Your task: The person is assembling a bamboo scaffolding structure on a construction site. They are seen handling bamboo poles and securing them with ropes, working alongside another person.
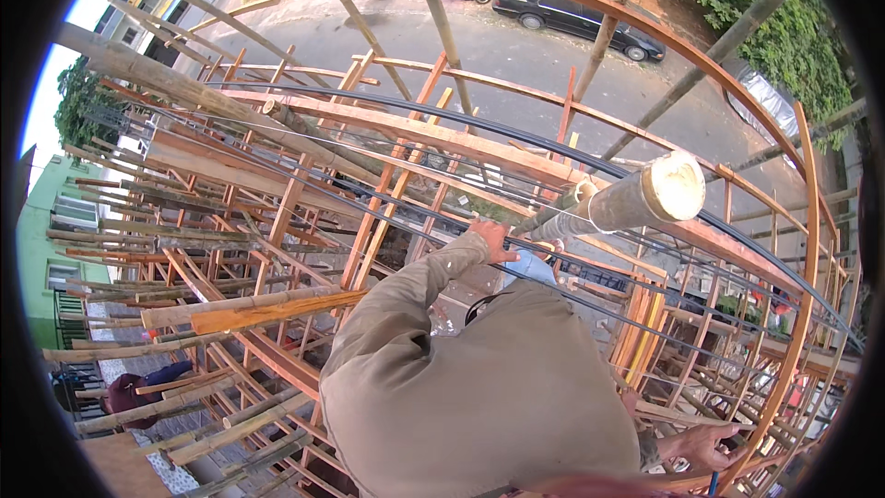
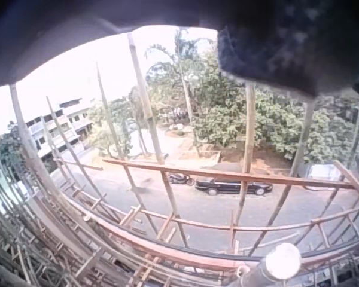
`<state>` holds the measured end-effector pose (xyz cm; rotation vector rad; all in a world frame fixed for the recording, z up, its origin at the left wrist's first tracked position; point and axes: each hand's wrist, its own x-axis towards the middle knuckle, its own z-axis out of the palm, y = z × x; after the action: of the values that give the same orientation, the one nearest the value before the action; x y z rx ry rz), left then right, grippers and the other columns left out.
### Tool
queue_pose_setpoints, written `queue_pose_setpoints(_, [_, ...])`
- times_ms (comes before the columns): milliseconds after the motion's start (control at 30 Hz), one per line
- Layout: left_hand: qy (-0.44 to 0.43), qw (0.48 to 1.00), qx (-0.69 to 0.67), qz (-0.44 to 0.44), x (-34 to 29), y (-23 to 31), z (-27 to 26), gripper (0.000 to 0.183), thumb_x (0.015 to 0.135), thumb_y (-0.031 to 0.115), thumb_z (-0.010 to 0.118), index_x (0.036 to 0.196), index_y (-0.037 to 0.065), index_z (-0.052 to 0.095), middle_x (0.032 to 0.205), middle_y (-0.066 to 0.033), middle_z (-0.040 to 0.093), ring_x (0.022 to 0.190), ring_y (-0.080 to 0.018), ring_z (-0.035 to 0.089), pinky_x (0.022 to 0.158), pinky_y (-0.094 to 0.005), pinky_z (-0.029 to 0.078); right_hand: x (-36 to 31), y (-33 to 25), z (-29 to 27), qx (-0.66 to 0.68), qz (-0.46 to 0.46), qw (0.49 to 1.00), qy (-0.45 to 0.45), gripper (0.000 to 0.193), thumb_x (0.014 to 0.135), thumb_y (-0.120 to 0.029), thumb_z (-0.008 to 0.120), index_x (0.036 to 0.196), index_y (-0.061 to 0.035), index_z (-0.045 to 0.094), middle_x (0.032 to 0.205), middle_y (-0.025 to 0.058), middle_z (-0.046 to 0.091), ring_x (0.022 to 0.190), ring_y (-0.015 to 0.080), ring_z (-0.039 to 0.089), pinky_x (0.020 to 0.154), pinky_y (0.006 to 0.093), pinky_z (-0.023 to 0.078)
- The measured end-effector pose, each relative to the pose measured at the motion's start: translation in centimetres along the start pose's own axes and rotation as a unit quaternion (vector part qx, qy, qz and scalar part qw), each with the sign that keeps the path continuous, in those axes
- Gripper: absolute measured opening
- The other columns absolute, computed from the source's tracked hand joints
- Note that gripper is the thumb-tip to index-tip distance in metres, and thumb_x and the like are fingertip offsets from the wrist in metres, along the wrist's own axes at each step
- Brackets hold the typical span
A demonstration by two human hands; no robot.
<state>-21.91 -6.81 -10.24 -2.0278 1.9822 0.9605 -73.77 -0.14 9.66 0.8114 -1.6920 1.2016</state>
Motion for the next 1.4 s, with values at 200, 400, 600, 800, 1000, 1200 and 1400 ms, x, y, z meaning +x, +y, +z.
queue_pose_setpoints(200, [-0.035, 0.992, 0.1, 0.062, -2.7, -0.9, 2.7, 0.086, 0.059, 0.042, 0.085, 0.129, 0.008, 0.047, 0.119, -0.017, 0.06, 0.117, -0.035, 0.055, 0.096, -0.0529, 0.041, -6.1, -9.3, 4.9, 0.219, 0.11, 0.86, -0.447, 0.042, 0.099, -0.02, 0.056, 0.133, 0.0034, 0.048, 0.128, 0.0161, 0.052, 0.112, 0.0265, 0.054, 0.09, 0.0375, 0.048])
queue_pose_setpoints(400, [0.177, 0.969, 0.153, 0.083, -1.3, -2.8, 7.8, 0.068, 0.065, 0.022, 0.08, 0.126, 0.014, 0.051, 0.111, -0.0106, 0.061, 0.11, -0.027, 0.059, 0.092, -0.0438, 0.043, -9.3, -16.5, 8.0, 0.312, -0.002, 0.706, -0.635, 0.04, 0.094, -0.014, 0.058, 0.13, 0.0008, 0.052, 0.122, 0.015, 0.053, 0.108, 0.0251, 0.052, 0.087, 0.0375, 0.043])
queue_pose_setpoints(600, [0.117, 0.985, 0.103, 0.072, -0.2, -2.3, 6.3, 0.039, 0.062, 0.015, 0.074, 0.098, 0.01, 0.058, 0.089, -0.0077, 0.066, 0.088, -0.0274, 0.066, 0.085, -0.0395, 0.046, -10.4, -17.7, 8.7, 0.343, -0.044, 0.669, -0.658, 0.04, 0.089, -0.01, 0.061, 0.127, 0.0014, 0.055, 0.117, 0.0143, 0.055, 0.105, 0.025, 0.053, 0.084, 0.0364, 0.043])
queue_pose_setpoints(800, [0.189, 0.977, 0.078, 0.064, -3.0, -0.2, 2.6, 0.04, 0.059, 0.013, 0.075, 0.095, 0.01, 0.058, 0.082, -0.0079, 0.067, 0.085, -0.0276, 0.067, 0.081, -0.038, 0.045, -10.7, -18.1, 8.3, 0.356, -0.003, 0.658, -0.663, 0.038, 0.09, -0.011, 0.06, 0.125, 0.0018, 0.056, 0.114, 0.0144, 0.057, 0.104, 0.0247, 0.055, 0.085, 0.0372, 0.044])
queue_pose_setpoints(1000, [0.097, 0.985, 0.124, 0.065, -3.1, 0.3, 1.2, 0.046, 0.054, 0.016, 0.079, 0.095, 0.009, 0.059, 0.085, -0.0083, 0.068, 0.087, -0.0279, 0.068, 0.082, -0.0435, 0.044, -9.9, -20.0, 8.2, 0.409, 0.001, 0.636, -0.655, 0.032, 0.089, -0.008, 0.063, 0.119, 0.002, 0.06, 0.106, 0.0137, 0.06, 0.096, 0.0227, 0.058, 0.081, 0.0348, 0.047])
queue_pose_setpoints(1200, [0.05, 0.986, 0.158, 0.029, -0.7, 0.4, 2.3, 0.06, 0.061, 0.025, 0.084, 0.112, 0.008, 0.057, 0.106, -0.0127, 0.067, 0.107, -0.0289, 0.063, 0.095, -0.0499, 0.042, -8.9, -22.1, 7.9, 0.432, -0.04, 0.639, -0.635, 0.026, 0.089, -0.009, 0.065, 0.112, 0.0015, 0.063, 0.103, 0.0127, 0.064, 0.093, 0.0223, 0.062, 0.081, 0.0338, 0.05])
queue_pose_setpoints(1400, [0.048, 0.981, 0.189, 0.0, -1.1, 2.9, 0.3, 0.078, 0.062, 0.036, 0.087, 0.125, 0.006, 0.052, 0.12, -0.0146, 0.063, 0.119, -0.0334, 0.055, 0.103, -0.0567, 0.037, -9.1, -24.0, 6.0, 0.458, -0.022, 0.598, -0.658, 0.023, 0.086, -0.007, 0.066, 0.108, 0.0, 0.065, 0.097, 0.0122, 0.066, 0.089, 0.0237, 0.063, 0.078, 0.034, 0.05])
